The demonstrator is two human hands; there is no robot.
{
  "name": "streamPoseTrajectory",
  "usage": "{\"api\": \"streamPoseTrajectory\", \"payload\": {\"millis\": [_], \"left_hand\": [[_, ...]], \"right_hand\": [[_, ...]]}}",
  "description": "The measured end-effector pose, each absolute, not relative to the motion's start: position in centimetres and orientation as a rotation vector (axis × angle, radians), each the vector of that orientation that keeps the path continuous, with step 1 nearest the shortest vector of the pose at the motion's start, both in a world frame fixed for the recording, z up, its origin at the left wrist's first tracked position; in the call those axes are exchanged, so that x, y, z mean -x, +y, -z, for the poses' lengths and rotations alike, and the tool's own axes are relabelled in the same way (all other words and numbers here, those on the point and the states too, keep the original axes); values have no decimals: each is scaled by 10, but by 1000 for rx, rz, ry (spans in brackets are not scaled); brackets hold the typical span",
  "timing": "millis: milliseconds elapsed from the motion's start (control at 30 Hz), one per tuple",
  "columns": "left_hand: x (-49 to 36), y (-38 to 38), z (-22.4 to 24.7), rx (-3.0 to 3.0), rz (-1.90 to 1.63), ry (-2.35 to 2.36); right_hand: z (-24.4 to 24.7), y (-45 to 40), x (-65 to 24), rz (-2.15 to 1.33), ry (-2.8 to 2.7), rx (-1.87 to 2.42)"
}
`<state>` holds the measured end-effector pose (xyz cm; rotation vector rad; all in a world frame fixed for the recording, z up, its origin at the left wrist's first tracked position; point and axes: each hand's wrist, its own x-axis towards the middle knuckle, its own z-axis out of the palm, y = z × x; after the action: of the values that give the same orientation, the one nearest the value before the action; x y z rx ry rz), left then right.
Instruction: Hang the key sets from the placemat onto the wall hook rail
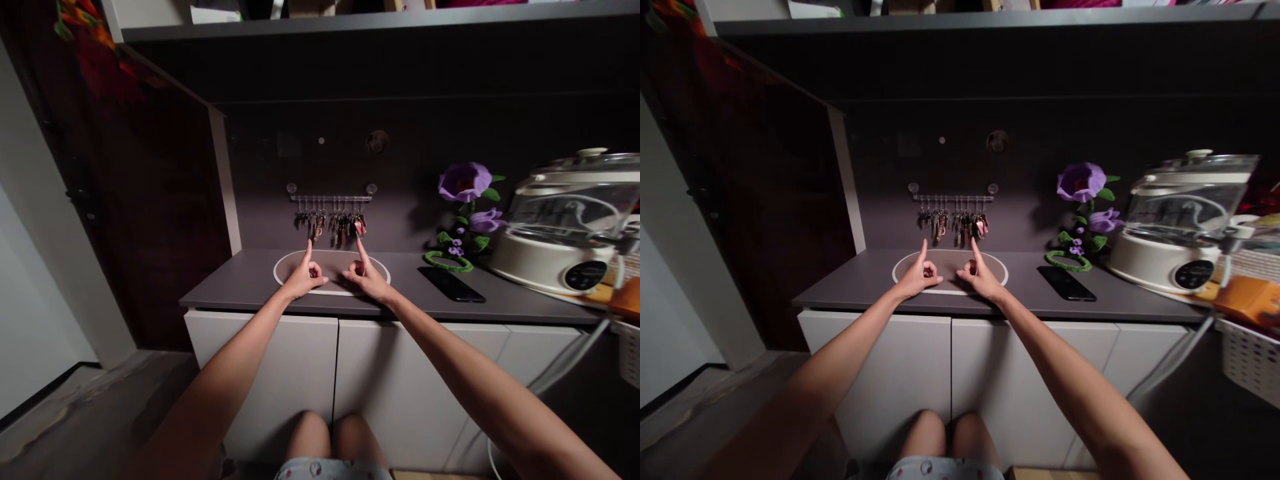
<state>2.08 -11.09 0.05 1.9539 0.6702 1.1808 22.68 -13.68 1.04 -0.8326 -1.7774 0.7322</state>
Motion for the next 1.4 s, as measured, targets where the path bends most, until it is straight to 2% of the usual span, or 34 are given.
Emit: {"api": "streamPoseTrajectory", "payload": {"millis": [200, 467, 633, 900, 1033, 1400], "left_hand": [[-13, -71, -15, -1764, -1352, 1025], [-3, 28, -67, -1624, -1540, 1274], [-8, 73, -83, -1468, -1441, 1097], [-9, 107, -88, -1179, -1016, 659], [-17, 116, -89, -1220, -921, 557], [-39, 103, -78, -1299, -925, 342]], "right_hand": [[-40, -97, -251, -519, -1559, 987], [-79, -5, -296, -394, -1358, 1275], [-87, 23, -295, -579, -1360, 1170], [-84, 49, -292, -1067, -1449, 928], [-83, 61, -282, -1145, -1397, 840], [-80, 50, -254, -1268, -1129, 776]]}}
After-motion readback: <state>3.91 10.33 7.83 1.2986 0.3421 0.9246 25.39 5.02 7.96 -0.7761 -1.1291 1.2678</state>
